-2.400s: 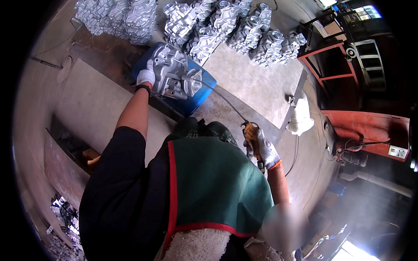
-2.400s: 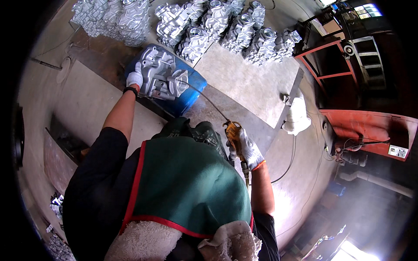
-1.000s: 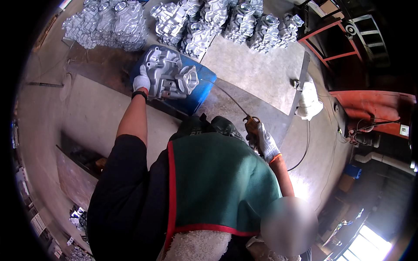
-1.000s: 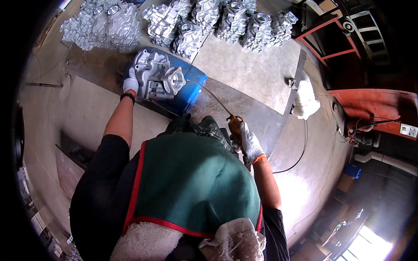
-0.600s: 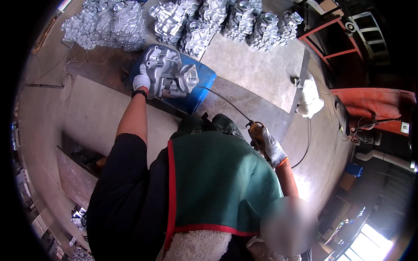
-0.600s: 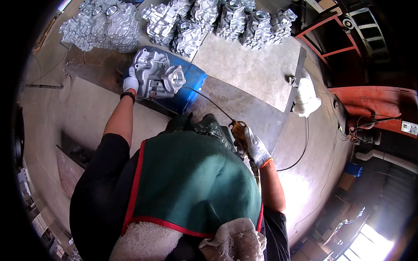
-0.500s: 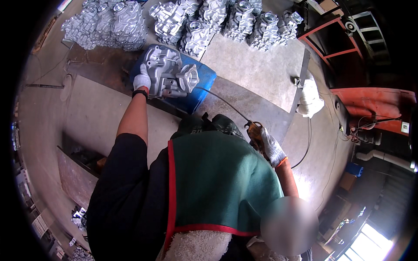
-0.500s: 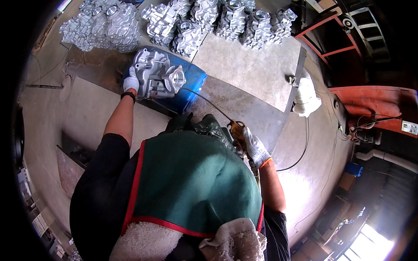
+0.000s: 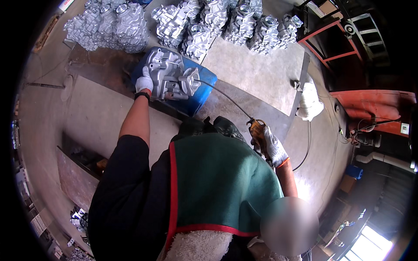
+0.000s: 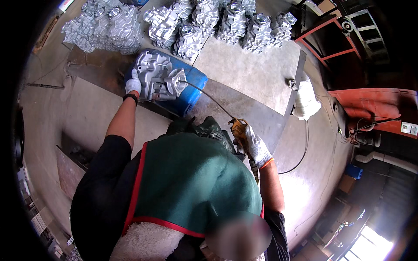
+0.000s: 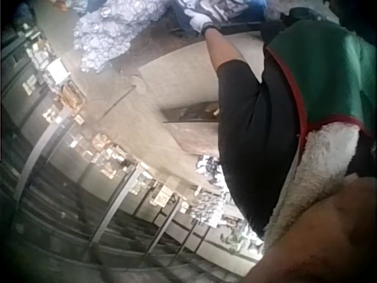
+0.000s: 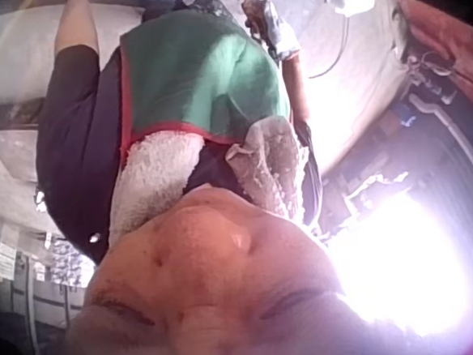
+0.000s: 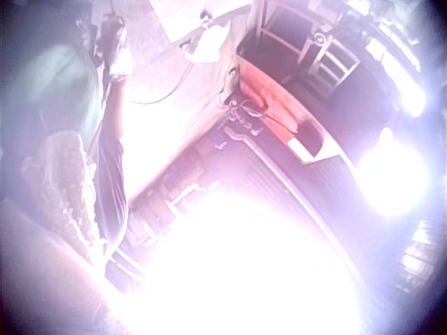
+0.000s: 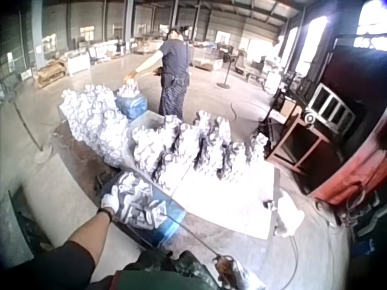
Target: The person cleans metal engine or transmission casings using an air blow gun. They pick up individual casings from a pile, place them on a blue container or a table, blow air into the internal cavities, and move them to a finished stack.
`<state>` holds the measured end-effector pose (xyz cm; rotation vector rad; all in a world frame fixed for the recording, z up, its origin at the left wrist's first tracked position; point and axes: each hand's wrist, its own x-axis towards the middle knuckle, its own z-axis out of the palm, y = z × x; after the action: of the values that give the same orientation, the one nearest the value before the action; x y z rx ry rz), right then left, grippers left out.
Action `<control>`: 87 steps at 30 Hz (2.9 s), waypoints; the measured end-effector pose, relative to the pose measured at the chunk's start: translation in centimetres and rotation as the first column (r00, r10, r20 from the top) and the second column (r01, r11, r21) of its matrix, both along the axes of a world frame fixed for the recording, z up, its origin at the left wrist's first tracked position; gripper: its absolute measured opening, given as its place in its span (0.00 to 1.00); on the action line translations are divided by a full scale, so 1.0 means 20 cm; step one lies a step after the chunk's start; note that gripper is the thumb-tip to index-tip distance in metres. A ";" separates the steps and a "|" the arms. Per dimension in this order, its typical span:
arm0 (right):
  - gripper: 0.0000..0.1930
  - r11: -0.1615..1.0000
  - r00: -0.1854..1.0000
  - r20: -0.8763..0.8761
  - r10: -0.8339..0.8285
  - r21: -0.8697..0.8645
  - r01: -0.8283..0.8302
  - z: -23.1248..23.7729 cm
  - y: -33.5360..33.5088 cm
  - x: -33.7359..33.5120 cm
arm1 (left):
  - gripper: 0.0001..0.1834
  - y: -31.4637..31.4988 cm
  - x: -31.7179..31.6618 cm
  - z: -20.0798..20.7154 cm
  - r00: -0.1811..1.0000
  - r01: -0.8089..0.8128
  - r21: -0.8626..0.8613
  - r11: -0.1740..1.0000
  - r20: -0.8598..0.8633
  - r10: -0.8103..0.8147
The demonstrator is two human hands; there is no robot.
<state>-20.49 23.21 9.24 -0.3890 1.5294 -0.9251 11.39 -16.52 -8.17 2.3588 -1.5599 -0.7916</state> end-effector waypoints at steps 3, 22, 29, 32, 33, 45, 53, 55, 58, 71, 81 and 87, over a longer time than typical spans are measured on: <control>0.32 0.999 0.999 -0.032 0.013 0.041 -0.012 -0.01 -0.01 0.00 | 0.52 -0.02 0.03 -0.03 1.000 -0.001 0.011 1.000 -0.006 0.001; 0.30 0.916 0.824 0.497 -0.272 -0.130 0.380 -0.08 -0.04 -0.01 | 0.44 0.26 -0.24 0.24 0.998 0.036 -0.077 0.996 -0.045 -0.039; 0.29 0.991 0.995 -0.089 -0.046 -0.131 0.034 0.05 -0.01 0.05 | 0.39 0.28 -0.42 0.13 0.944 0.330 -0.060 0.942 0.021 -0.329; 0.30 0.990 0.939 -0.325 0.113 -0.043 -0.134 0.16 0.05 0.01 | 0.42 0.30 -0.28 0.35 0.931 0.329 -0.044 0.943 -0.150 -0.332; 0.30 0.984 0.925 -0.338 0.174 0.018 -0.179 0.24 0.06 0.01 | 0.41 0.28 -0.16 0.29 0.908 0.343 -0.114 0.932 -0.215 -0.360; 0.27 0.897 0.645 -0.623 0.442 0.325 -0.300 0.15 0.00 0.07 | 0.29 0.45 -0.01 -0.01 0.598 0.478 -0.111 0.871 -0.686 -0.415; 0.29 0.990 0.790 -0.597 0.142 0.108 -0.096 -0.10 -0.03 0.01 | 0.19 0.21 -0.25 0.17 0.770 0.464 -0.032 0.885 -0.480 -0.421; 0.31 0.998 0.828 -0.561 0.020 0.058 0.015 -0.17 -0.11 -0.01 | 0.12 0.00 -0.34 0.22 0.601 0.797 -0.182 0.575 0.144 -0.787; 0.33 0.985 0.988 0.051 -0.147 -0.080 0.151 -0.12 0.03 -0.04 | 0.16 0.12 -0.64 0.46 0.396 0.901 -0.039 0.432 0.480 -0.783; 0.24 0.979 0.775 0.612 -0.156 -0.007 0.202 -0.53 0.25 0.05 | 0.23 0.09 -0.74 0.42 0.025 0.980 0.152 0.131 0.555 -0.832; 0.23 0.986 0.795 0.599 -0.099 -0.046 0.158 -0.50 0.18 0.06 | 0.19 0.12 -0.74 0.43 0.001 0.981 0.155 0.115 0.593 -0.806; 0.24 0.987 0.866 0.486 -0.118 -0.040 0.157 -0.52 0.16 0.09 | 0.24 0.09 -0.74 0.39 0.031 0.985 0.125 0.122 0.562 -0.826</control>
<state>-18.60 26.40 -1.18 -0.0875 1.0695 -1.1021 -3.49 -14.76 -0.32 0.9342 -3.2449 0.1180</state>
